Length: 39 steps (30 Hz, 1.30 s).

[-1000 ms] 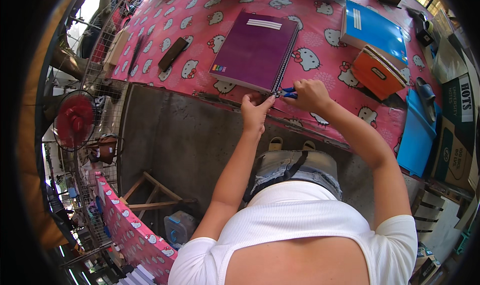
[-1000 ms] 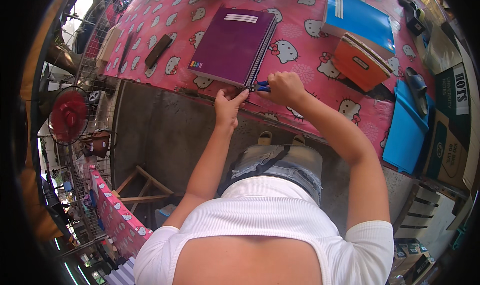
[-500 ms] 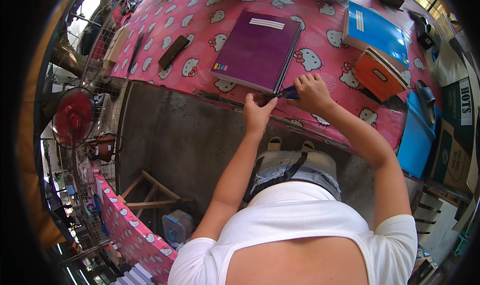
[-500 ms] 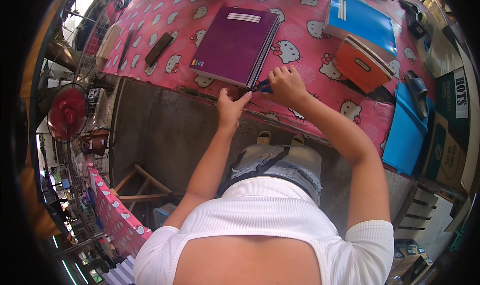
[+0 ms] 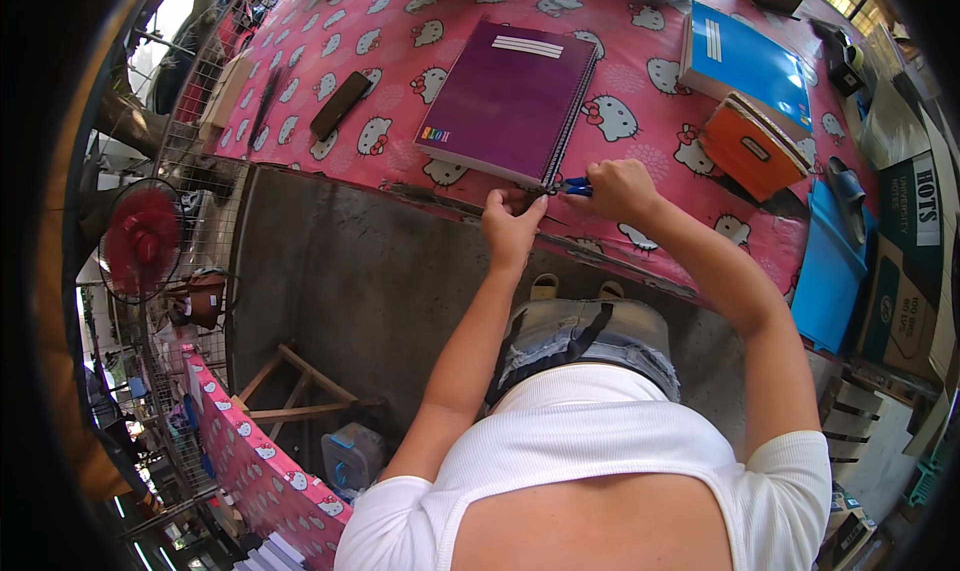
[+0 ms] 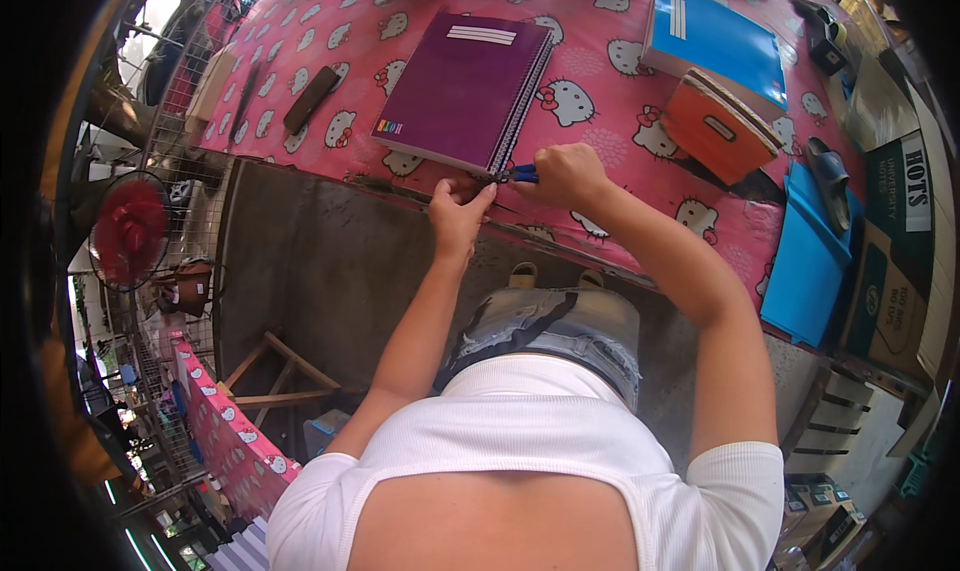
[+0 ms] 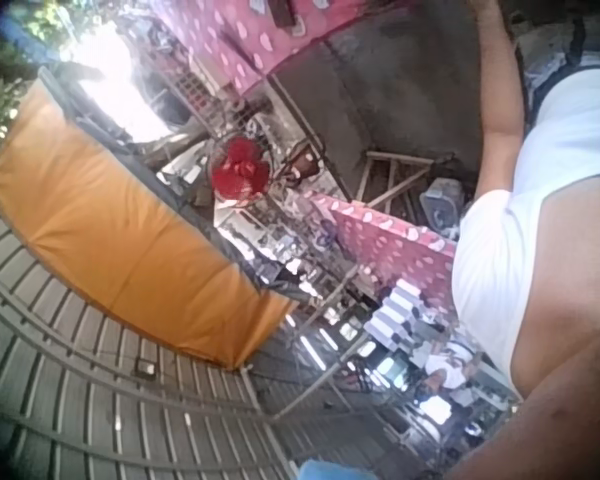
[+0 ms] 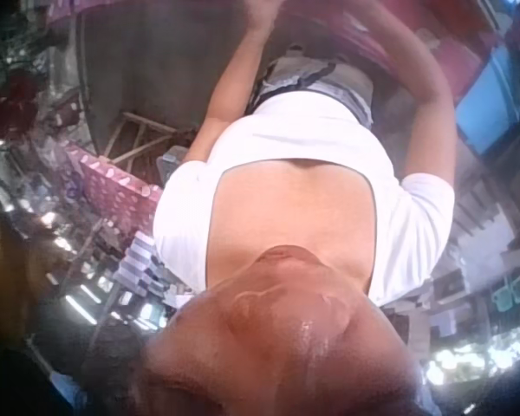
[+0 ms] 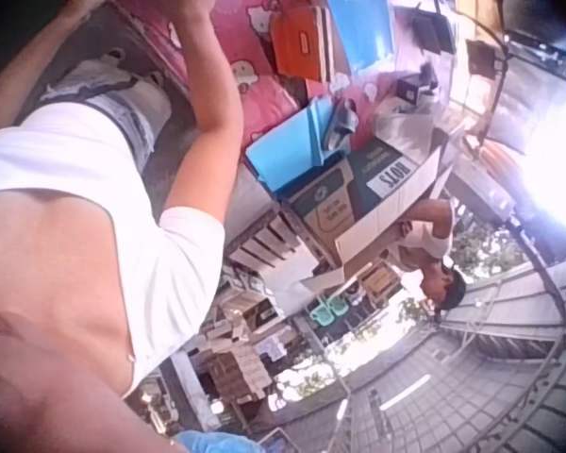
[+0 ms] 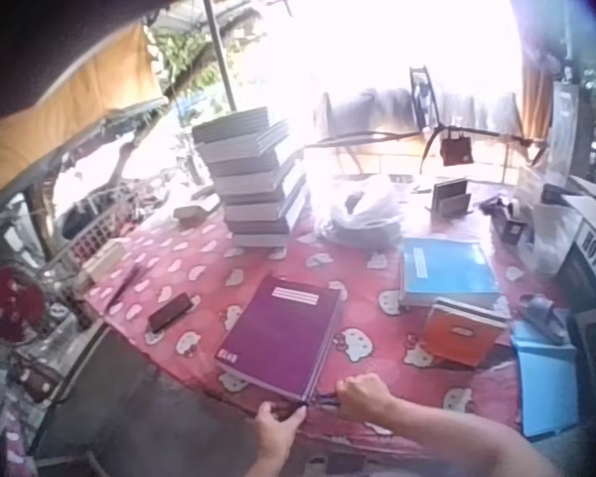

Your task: The person trims the excess spiral wire from the edges of several notebooks using shears, stacking them on the table as they finish each one.

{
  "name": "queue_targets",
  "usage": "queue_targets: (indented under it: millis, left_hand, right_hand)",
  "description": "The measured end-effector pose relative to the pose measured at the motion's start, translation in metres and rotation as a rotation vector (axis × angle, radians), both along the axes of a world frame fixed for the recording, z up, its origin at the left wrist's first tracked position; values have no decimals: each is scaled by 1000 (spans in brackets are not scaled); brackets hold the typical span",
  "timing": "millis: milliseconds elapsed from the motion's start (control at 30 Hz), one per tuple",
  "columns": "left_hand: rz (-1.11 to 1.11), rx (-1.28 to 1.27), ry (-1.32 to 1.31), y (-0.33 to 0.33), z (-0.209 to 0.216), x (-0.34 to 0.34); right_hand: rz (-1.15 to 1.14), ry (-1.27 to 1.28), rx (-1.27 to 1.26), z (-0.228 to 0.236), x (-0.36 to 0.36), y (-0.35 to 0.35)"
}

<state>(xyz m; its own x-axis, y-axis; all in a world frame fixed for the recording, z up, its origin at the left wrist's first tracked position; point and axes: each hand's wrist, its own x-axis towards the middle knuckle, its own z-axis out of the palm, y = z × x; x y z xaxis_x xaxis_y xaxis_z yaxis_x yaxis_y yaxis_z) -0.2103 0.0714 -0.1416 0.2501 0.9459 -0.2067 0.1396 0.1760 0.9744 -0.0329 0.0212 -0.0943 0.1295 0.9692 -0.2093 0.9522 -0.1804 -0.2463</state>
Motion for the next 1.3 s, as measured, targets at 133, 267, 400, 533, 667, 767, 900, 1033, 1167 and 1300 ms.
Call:
queue_targets:
  millis: [133, 267, 400, 533, 667, 767, 900, 1033, 1167, 1300]
  left_hand:
    - [-41, 215, 130, 3, -12, -12]
    - [-54, 248, 201, -2, -6, -7]
    - [-46, 353, 255, -3, -5, -6]
    - [-22, 312, 264, -2, -8, -4]
    - [22, 276, 212, -1, -12, -6]
    - [22, 247, 230, -4, -5, -3]
    - [-32, 412, 392, -8, 9, 2]
    - [-96, 450, 383, -2, 5, -4]
    - [-346, -219, 13, 8, 45, 6]
    - [-546, -453, -358, 34, 101, 54]
  right_hand:
    - [53, -83, 42, -5, 8, -12]
    - [139, -283, 403, -20, 11, -10]
    - [145, -242, 294, -19, 11, -8]
    - [158, -276, 419, -22, 10, -11]
    - [135, -315, 417, -20, 3, -11]
    - [156, -257, 382, -19, 0, -6]
    - [73, -95, 114, -9, 5, -1]
    - [76, -59, 111, -1, 13, -10]
    - [-85, -91, 358, -15, 64, -27]
    - [-195, -110, 515, -36, 83, -37]
